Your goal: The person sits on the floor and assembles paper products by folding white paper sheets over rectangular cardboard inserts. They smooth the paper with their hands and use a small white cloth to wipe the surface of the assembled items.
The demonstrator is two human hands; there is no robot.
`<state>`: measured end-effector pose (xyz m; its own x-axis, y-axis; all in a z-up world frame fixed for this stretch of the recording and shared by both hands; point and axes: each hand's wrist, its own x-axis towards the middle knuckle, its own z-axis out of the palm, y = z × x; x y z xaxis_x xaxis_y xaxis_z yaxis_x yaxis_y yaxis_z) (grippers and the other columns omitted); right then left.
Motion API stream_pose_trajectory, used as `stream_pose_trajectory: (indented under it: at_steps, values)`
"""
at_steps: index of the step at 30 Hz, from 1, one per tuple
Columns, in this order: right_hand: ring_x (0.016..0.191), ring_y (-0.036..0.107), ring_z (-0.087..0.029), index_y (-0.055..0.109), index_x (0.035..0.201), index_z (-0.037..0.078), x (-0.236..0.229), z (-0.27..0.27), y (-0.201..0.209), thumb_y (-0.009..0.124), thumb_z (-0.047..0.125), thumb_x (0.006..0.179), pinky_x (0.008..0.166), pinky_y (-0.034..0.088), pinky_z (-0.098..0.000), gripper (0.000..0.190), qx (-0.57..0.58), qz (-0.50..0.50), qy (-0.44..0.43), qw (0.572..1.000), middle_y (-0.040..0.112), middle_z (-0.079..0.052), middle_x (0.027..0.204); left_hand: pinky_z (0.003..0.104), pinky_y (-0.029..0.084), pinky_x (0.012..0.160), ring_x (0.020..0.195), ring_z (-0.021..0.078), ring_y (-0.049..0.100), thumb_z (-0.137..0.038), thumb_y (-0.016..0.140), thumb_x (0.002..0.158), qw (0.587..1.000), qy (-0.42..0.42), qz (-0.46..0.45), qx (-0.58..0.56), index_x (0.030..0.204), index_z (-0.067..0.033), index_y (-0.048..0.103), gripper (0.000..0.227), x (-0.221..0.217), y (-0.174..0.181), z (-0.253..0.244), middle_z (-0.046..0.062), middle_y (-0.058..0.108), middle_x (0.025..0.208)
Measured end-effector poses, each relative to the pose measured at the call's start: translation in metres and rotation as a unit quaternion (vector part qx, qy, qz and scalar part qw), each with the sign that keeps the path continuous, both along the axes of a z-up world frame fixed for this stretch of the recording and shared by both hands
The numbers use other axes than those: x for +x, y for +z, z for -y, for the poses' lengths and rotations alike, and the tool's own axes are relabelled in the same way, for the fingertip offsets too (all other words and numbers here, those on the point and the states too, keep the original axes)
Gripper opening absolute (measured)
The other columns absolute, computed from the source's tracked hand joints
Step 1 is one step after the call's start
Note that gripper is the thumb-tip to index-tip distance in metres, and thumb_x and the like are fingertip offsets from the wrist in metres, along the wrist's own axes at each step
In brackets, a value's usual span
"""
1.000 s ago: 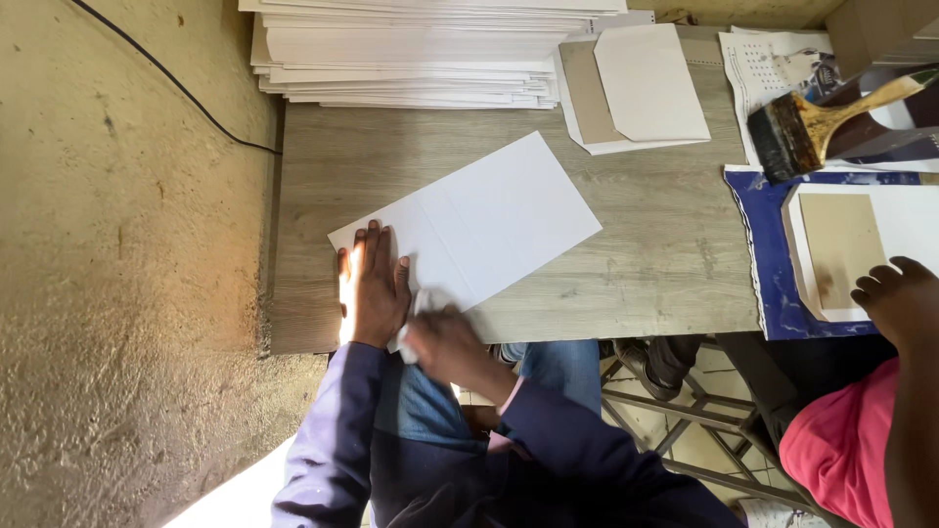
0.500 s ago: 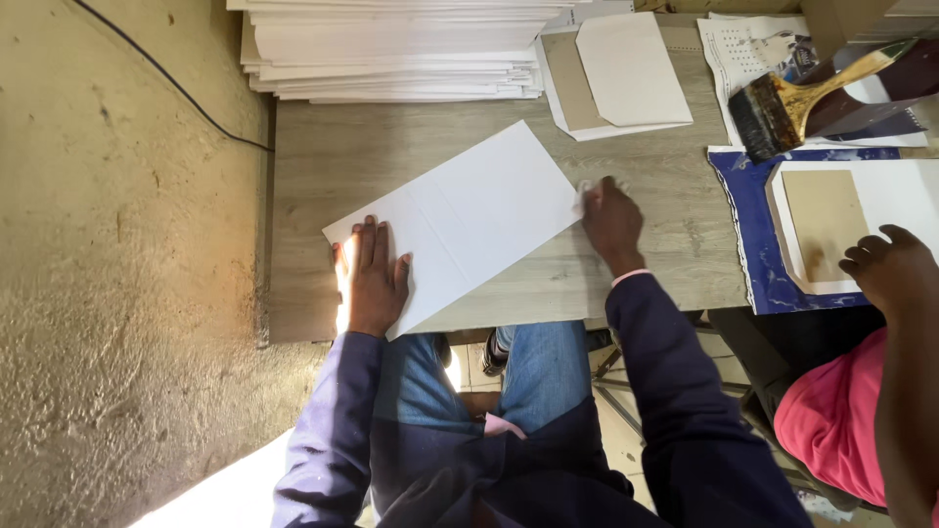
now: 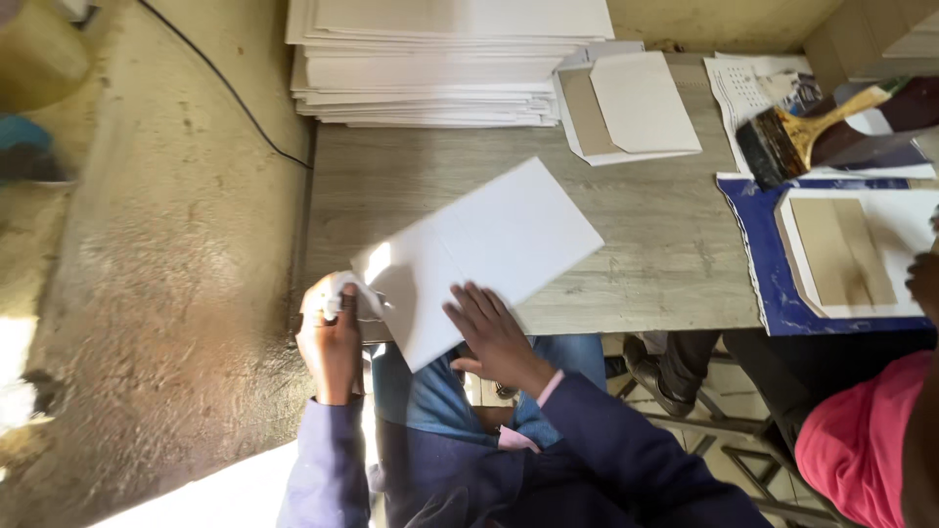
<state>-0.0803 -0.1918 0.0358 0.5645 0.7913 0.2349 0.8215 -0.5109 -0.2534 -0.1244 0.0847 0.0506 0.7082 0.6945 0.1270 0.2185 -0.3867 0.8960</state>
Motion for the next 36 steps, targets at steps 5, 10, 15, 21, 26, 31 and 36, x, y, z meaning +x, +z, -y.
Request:
stream_pose_trajectory:
  at_steps: [5,10,15,21,26,31,36]
  values:
    - [0.137,0.060,-0.038,0.071,0.137,0.015,-0.030,0.048,0.016,0.071,0.000,0.086,0.112,0.046,-0.0518,0.053,0.176,-0.033,-0.059,0.982,0.066,-0.011,0.144,0.044,0.059,0.089,0.098,0.0326,0.077,-0.022,0.084,0.100,0.997,0.004,0.048,0.056,0.121,-0.0185,0.079,0.022,0.023,-0.025,-0.032,0.010,0.078,0.100]
    - [0.062,0.052,-0.030,0.065,0.088,-0.004,0.070,0.155,0.021,0.078,0.036,0.107,0.078,0.041,-0.0466,0.046,0.297,-0.103,-0.375,0.872,0.051,-0.015,0.066,0.036,0.060,0.074,0.082,0.0239,0.078,-0.023,0.093,0.088,0.995,0.012,0.032,0.090,0.111,-0.0274,0.082,0.025,0.054,-0.096,-0.009,-0.001,0.076,0.081]
    - [0.125,0.080,-0.037,0.062,0.132,0.015,0.230,0.161,0.148,0.077,0.028,0.106,0.125,0.060,-0.0609,0.033,0.798,-0.283,-0.090,0.524,0.078,-0.018,0.132,0.039,0.062,0.077,0.082,0.0277,0.079,-0.042,0.078,0.101,0.970,-0.004,0.028,0.241,0.110,-0.0229,0.075,0.021,0.053,-0.108,0.016,0.006,0.078,0.086]
    - [0.165,0.025,-0.040,0.035,0.165,-0.001,0.365,0.060,0.203,0.072,0.042,0.082,0.136,0.013,-0.0569,0.100,0.849,-0.306,-0.242,0.357,0.035,-0.021,0.176,0.041,0.053,0.035,0.051,0.0257,0.066,0.002,0.061,0.087,0.832,-0.112,-0.168,0.517,0.161,-0.0355,0.046,0.084,0.069,-0.249,-0.016,0.031,0.031,0.170]
    - [0.091,0.072,-0.033,0.056,0.102,0.008,0.411,0.042,0.150,0.056,0.029,0.107,0.090,0.064,-0.0613,0.022,0.787,-0.390,-0.175,0.444,0.068,-0.014,0.092,0.040,0.054,0.044,0.055,0.0282,0.072,-0.060,0.065,0.100,0.983,-0.001,-0.139,0.122,0.137,-0.0306,0.064,0.048,0.063,-0.155,0.004,0.005,0.077,0.092]
    - [0.070,0.074,-0.028,0.057,0.093,0.007,0.379,0.043,0.152,0.063,0.051,0.102,0.061,0.058,-0.0362,0.045,0.549,-0.419,-0.288,0.663,0.080,-0.019,0.092,0.035,0.055,0.050,0.064,0.0213,0.074,-0.059,0.068,0.099,0.966,0.008,-0.127,0.226,0.131,-0.0261,0.066,0.046,0.058,-0.143,0.008,0.001,0.077,0.096]
    - [0.043,0.055,-0.012,0.071,0.077,0.011,0.376,0.020,0.179,0.065,0.052,0.105,0.041,0.036,-0.0260,0.050,0.352,-0.325,-0.415,0.774,0.068,-0.003,0.063,0.043,0.063,0.057,0.081,0.0279,0.078,-0.035,0.070,0.092,0.982,-0.013,-0.107,0.155,0.137,-0.0220,0.064,0.047,0.054,-0.155,0.005,0.004,0.077,0.116]
